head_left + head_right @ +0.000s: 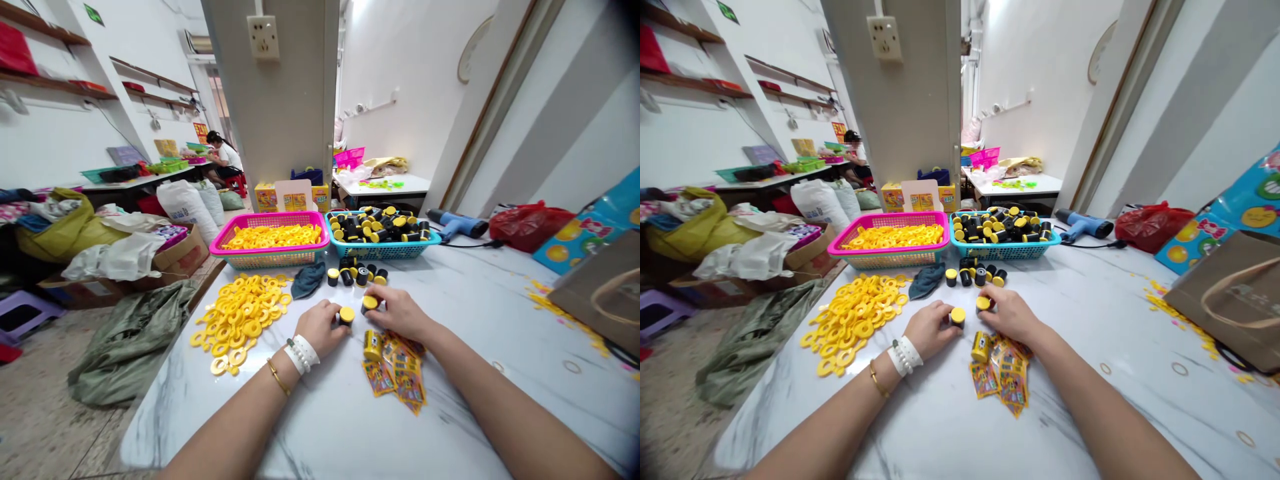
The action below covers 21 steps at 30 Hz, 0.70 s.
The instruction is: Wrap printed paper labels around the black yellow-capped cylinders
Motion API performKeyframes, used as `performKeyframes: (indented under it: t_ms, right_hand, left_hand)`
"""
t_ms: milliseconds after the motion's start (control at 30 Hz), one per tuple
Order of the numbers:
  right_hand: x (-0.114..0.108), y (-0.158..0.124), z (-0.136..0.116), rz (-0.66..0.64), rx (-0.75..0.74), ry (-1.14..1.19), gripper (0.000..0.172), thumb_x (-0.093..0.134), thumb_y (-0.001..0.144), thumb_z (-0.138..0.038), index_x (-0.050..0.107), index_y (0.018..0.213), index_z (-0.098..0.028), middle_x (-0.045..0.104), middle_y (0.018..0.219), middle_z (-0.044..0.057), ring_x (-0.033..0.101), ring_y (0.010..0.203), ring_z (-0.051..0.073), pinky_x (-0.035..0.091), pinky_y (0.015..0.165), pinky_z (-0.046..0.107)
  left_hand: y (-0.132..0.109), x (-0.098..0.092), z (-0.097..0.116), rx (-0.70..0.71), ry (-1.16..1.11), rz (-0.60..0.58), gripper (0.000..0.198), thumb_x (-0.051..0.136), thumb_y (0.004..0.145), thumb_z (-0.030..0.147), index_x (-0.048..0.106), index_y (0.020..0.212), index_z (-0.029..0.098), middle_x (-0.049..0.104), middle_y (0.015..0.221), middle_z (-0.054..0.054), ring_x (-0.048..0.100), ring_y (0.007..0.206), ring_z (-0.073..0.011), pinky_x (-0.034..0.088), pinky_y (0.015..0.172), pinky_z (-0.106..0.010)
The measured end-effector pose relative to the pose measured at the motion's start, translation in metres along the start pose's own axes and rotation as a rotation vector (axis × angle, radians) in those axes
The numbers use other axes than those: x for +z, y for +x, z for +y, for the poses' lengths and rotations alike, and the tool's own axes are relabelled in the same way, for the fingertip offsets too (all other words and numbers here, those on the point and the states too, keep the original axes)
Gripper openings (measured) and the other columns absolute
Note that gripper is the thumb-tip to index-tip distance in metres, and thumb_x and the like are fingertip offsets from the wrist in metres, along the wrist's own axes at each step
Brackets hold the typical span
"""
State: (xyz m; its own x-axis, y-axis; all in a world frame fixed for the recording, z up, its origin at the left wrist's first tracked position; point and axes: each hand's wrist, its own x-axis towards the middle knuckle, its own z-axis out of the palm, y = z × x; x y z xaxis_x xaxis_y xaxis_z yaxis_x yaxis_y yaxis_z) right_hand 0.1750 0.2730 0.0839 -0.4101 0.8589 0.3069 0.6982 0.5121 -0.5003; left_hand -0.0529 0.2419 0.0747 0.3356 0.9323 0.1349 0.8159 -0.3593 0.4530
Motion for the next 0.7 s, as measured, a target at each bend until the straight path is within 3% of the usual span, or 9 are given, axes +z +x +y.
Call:
performKeyframes:
  t_ms: [100,200,300,367,467,567,700]
  right_hand:
    - [-0.004,-0.002,-0.003,-0.071,-0.044,0.006,0.033,0.073,0.074,-0.031,0.067,0.105,-0.021,0.071,0.090,0.003,0.065,0.079,0.019,0.049,0.072,0.030]
    - [-0.016,0.010,0.000,0.104,-0.005,0.061,0.031,0.066,0.083,-0.041,0.070,0.107,-0.021,0.073,0.099,0.006,0.066,0.077,0.018,0.051,0.065,0.029]
    - [-0.020,0.038,0.010,0.249,0.018,-0.089,0.034,0.061,0.088,-0.038,0.070,0.115,-0.019,0.071,0.110,0.009,0.066,0.072,0.016,0.053,0.068,0.030]
    - [-0.015,0.057,0.017,0.196,-0.002,-0.202,0.032,0.064,0.084,-0.032,0.072,0.113,-0.019,0.071,0.111,0.009,0.066,0.071,0.016,0.053,0.074,0.030]
    - [-0.003,0.074,0.025,0.090,-0.015,-0.255,0.023,0.069,0.077,-0.023,0.076,0.099,-0.020,0.074,0.097,0.007,0.067,0.076,0.019,0.051,0.076,0.030]
    - [0.007,0.073,0.028,0.070,0.001,-0.281,0.022,0.067,0.075,-0.021,0.073,0.096,-0.018,0.073,0.091,0.009,0.067,0.082,0.024,0.048,0.076,0.032]
    - [0.016,0.062,0.027,0.078,0.042,-0.256,0.032,0.068,0.070,-0.021,0.064,0.102,-0.018,0.071,0.087,0.008,0.064,0.076,0.024,0.045,0.068,0.030]
  left_hand:
    - [0.003,0.000,-0.004,0.004,-0.025,-0.025,0.025,0.071,0.074,0.040,0.069,0.090,0.021,0.064,0.089,-0.003,0.060,0.080,-0.0185,0.041,0.068,-0.027]
    - [0.006,-0.003,-0.008,0.018,-0.073,-0.074,0.034,0.074,0.070,0.040,0.071,0.098,0.021,0.065,0.089,-0.003,0.060,0.080,-0.0193,0.043,0.069,-0.028]
    - [0.007,-0.005,-0.011,0.051,-0.100,-0.080,0.036,0.072,0.071,0.036,0.071,0.103,0.020,0.066,0.088,-0.004,0.061,0.080,-0.0197,0.045,0.071,-0.029]
    - [0.006,-0.006,-0.012,0.079,-0.099,-0.064,0.033,0.067,0.073,0.029,0.071,0.104,0.018,0.067,0.089,-0.005,0.062,0.080,-0.0197,0.046,0.073,-0.029]
    - [0.007,-0.005,-0.015,0.105,-0.108,-0.064,0.037,0.063,0.073,0.022,0.070,0.108,0.016,0.069,0.089,-0.005,0.063,0.081,-0.0199,0.047,0.074,-0.029]
    - [0.008,-0.004,-0.016,0.113,-0.118,-0.069,0.038,0.064,0.072,0.023,0.070,0.109,0.015,0.070,0.088,-0.006,0.063,0.081,-0.0206,0.048,0.075,-0.029]
    - [0.008,-0.003,-0.015,0.096,-0.125,-0.071,0.037,0.065,0.074,0.029,0.070,0.108,0.015,0.070,0.089,-0.006,0.064,0.082,-0.0216,0.048,0.074,-0.030]
